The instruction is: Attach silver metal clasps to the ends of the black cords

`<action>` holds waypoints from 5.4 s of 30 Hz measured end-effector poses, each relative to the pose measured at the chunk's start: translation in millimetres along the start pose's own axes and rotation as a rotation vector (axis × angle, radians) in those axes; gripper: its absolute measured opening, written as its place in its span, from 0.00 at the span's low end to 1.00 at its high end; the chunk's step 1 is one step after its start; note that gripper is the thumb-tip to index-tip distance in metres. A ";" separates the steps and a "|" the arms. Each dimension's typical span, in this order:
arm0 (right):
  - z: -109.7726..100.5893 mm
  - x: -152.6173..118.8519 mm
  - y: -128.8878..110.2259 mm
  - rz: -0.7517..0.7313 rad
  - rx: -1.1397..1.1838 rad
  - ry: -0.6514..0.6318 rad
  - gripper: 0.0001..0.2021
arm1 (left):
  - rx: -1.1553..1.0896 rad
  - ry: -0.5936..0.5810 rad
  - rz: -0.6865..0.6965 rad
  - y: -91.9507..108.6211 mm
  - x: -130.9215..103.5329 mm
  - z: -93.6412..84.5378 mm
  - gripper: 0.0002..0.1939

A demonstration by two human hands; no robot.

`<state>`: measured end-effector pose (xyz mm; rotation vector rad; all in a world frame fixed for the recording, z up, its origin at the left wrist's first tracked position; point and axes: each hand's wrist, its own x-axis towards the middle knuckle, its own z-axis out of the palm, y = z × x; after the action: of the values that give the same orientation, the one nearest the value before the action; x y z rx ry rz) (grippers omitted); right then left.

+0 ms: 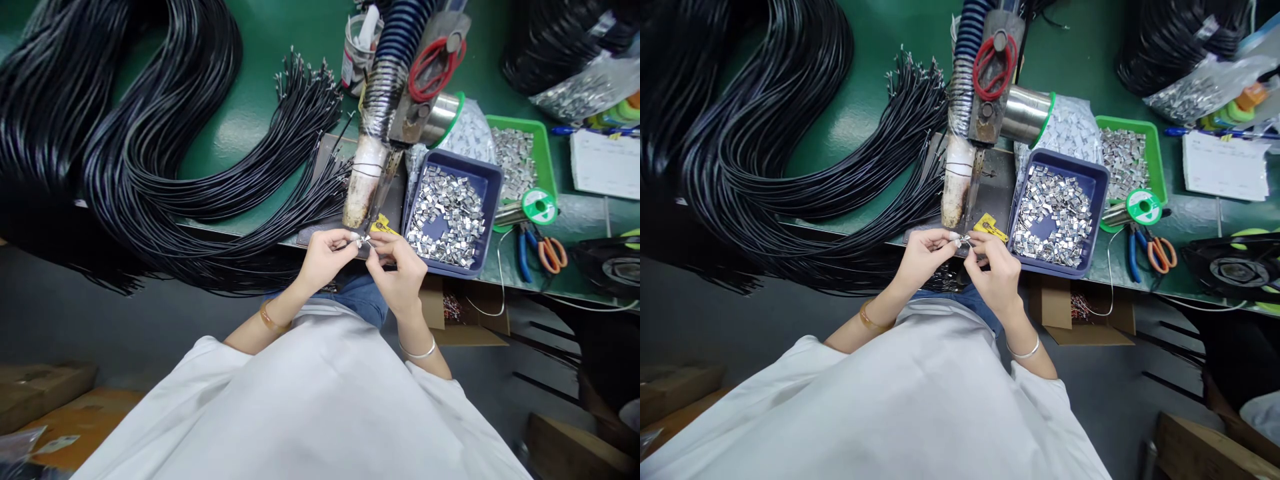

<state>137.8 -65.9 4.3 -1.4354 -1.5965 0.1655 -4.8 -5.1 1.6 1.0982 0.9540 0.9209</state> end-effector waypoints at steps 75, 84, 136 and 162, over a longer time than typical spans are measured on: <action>2.8 -1.7 4.5 -0.016 -0.003 0.019 0.04 | -0.150 -0.095 -0.110 -10.2 6.1 -7.6 0.12; 0.3 5.1 -2.0 -0.026 -0.041 0.022 0.04 | -0.037 -0.070 0.053 -1.8 3.1 -5.9 0.06; -5.4 -4.5 -3.8 0.236 0.181 0.220 0.08 | 0.371 0.041 0.508 -19.8 -26.0 -3.1 0.10; 7.7 -3.3 5.9 -0.065 0.000 0.118 0.08 | -0.074 0.015 0.068 -8.8 3.3 2.8 0.05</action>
<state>136.1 -63.3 -5.5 -1.3664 -1.5440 0.0418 -0.1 -4.7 -7.0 1.0677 0.8924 1.0134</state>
